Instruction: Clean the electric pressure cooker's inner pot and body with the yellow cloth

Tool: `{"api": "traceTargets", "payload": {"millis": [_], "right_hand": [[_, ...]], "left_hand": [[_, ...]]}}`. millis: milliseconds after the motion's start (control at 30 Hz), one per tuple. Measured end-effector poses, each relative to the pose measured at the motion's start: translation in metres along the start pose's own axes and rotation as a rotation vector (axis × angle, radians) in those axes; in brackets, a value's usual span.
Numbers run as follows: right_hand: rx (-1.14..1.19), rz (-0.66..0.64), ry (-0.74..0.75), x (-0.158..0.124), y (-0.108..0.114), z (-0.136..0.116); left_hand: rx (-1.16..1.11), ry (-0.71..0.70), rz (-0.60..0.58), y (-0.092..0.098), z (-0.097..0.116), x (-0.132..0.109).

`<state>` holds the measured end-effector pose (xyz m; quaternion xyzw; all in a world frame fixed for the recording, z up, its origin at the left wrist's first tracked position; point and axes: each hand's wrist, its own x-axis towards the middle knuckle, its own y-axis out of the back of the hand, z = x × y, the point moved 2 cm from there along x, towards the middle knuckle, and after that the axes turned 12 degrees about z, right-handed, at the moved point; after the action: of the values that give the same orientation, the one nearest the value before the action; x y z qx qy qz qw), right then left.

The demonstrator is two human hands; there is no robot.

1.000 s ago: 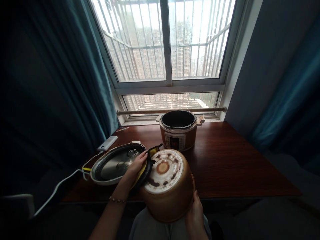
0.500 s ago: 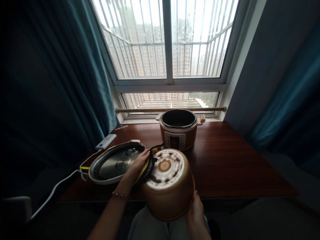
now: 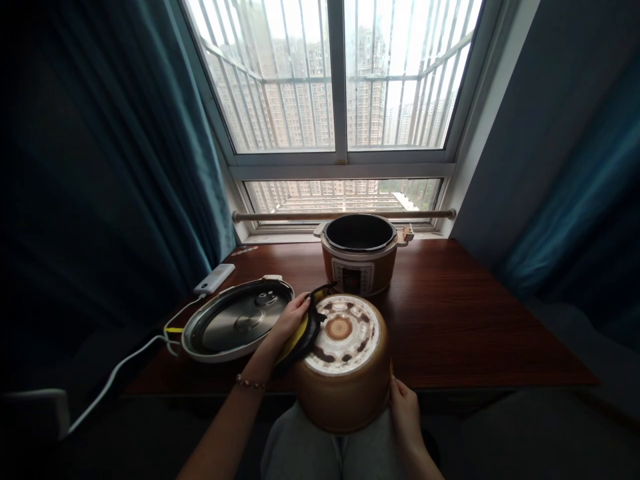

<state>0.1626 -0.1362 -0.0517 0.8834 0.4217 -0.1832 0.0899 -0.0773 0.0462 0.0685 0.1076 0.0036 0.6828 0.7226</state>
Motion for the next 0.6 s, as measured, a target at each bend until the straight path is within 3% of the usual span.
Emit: {"api": "traceTargets", "payload": {"millis": [133,333,500,600], "right_hand": [[-0.028,-0.015,0.038,-0.001,0.001,-0.001],[0.028,-0.018,0.034,-0.005,0.006,-0.002],[0.044,0.025,-0.032,-0.002,0.018,0.002],[-0.041,0.159,0.071,0.0,0.029,-0.01]], "left_hand": [[0.137,-0.103,-0.013,0.002,0.015,-0.008],[0.438,-0.306,-0.143,-0.003,0.053,-0.042],[0.587,-0.43,-0.365,-0.024,0.082,-0.084],[0.598,-0.531,-0.463,-0.043,0.096,-0.109]]}}
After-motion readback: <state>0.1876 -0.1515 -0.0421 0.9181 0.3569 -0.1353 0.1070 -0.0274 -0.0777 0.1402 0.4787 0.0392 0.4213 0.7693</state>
